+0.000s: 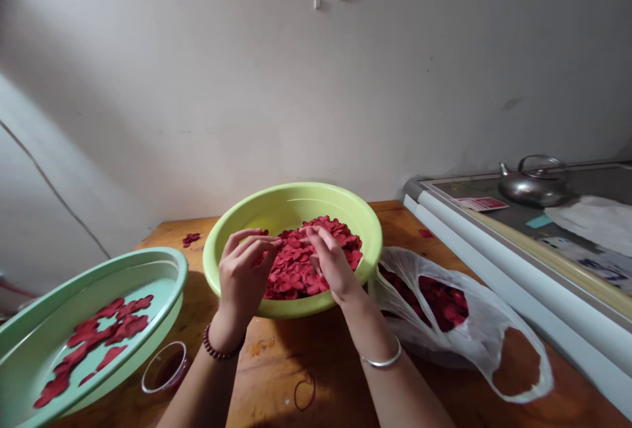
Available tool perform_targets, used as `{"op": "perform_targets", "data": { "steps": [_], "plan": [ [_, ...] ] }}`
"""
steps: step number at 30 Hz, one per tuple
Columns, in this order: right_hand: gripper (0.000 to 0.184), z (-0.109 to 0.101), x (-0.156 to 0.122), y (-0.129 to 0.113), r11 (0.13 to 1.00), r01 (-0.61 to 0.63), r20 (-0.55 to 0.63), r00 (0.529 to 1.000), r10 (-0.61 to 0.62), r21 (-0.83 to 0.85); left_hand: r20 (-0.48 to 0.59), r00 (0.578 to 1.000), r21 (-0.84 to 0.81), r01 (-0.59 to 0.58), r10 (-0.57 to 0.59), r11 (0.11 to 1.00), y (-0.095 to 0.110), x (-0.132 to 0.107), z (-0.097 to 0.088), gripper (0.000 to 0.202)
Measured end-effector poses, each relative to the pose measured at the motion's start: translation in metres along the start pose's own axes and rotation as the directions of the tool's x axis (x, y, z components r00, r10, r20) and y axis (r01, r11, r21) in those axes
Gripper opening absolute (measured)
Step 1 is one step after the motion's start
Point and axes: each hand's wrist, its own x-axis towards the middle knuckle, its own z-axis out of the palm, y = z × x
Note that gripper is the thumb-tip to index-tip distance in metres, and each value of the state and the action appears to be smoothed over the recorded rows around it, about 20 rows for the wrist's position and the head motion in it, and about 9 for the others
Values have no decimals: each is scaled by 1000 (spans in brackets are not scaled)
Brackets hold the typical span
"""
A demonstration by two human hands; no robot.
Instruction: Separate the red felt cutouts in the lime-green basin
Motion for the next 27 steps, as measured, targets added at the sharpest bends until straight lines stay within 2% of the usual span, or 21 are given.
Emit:
{"op": "perform_targets", "data": {
  "steps": [4,7,11,16,20,24,27],
  "plan": [
    [44,2,0,3,999,21,-14,1000,-21,-41,-48,998,40,-34,36,999,1,-1,-2,11],
    [46,2,0,2,1000,31,37,999,-31,2,-64,998,-15,-4,3,1000,3,-2,-2,15],
    [48,2,-2,-1,997,40,143,989,-48,60,-20,995,-163,92,-97,982,5,-4,1,21],
    [49,2,-3,-4,992,30,180,982,-52,122,28,991,-164,136,-133,977,6,-5,1,33],
    [46,1,-2,-3,994,21,240,970,-46,105,90,979,-172,195,-182,966,4,-7,0,35],
    [44,0,-2,0,998,22,338,940,-40,56,109,943,-191,330,-314,925,3,-8,1,40],
    [44,1,-2,2,998,56,346,937,-54,3,171,868,-286,497,-467,819,3,-7,3,45]
  ]
}}
